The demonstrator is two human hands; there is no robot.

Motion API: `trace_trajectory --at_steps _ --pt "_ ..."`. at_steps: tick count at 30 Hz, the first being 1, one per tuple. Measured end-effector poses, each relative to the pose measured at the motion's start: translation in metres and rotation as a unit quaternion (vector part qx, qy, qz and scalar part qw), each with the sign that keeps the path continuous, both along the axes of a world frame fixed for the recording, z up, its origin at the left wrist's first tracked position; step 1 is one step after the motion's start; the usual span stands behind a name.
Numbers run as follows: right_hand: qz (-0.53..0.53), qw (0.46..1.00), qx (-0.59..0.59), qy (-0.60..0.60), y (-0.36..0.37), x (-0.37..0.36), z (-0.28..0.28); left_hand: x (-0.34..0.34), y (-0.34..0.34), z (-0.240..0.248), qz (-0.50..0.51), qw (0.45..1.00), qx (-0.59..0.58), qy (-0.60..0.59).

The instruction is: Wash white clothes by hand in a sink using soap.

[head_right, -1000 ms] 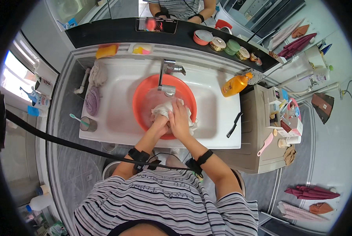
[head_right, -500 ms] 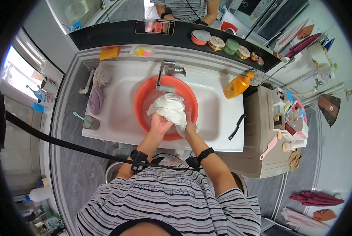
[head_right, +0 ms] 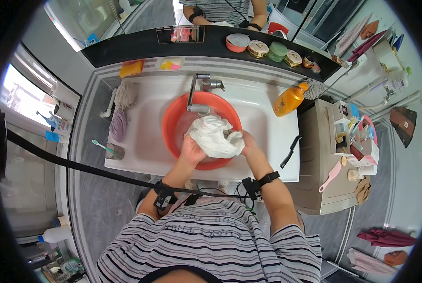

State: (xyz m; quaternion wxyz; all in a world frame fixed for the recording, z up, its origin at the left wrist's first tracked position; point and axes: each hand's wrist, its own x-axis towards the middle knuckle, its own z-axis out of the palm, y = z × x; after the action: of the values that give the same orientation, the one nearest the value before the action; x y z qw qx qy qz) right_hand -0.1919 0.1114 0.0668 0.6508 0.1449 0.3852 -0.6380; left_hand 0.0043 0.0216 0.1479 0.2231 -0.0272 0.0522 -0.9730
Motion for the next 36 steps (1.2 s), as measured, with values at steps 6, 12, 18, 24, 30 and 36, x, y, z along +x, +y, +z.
trace_trajectory --at_steps 6,12,18,24,30,36 --pt "-0.033 0.981 -0.02 0.192 -0.023 0.0 0.09 0.015 -0.002 -0.019 -0.024 0.997 0.06 -0.033" --pt "0.039 0.996 0.019 0.072 -0.038 0.022 -0.012 0.012 -0.004 -0.001 -0.023 0.998 0.04 0.044" --pt "0.044 0.998 -0.049 0.003 -0.061 0.053 -0.062 -0.001 -0.007 0.012 -0.08 0.991 0.045 0.094" --pt "0.079 0.996 -0.048 0.0 -0.067 0.049 -0.065 0.01 -0.009 0.015 -0.028 1.0 -0.011 0.0" --pt "0.083 0.996 0.012 -0.029 -0.048 0.014 -0.015 0.056 -0.041 -0.016 -0.012 0.999 -0.008 -0.048" --pt "0.001 0.996 0.0 0.087 -0.045 -0.005 0.052 0.06 -0.06 -0.053 -0.032 0.981 -0.043 -0.188"
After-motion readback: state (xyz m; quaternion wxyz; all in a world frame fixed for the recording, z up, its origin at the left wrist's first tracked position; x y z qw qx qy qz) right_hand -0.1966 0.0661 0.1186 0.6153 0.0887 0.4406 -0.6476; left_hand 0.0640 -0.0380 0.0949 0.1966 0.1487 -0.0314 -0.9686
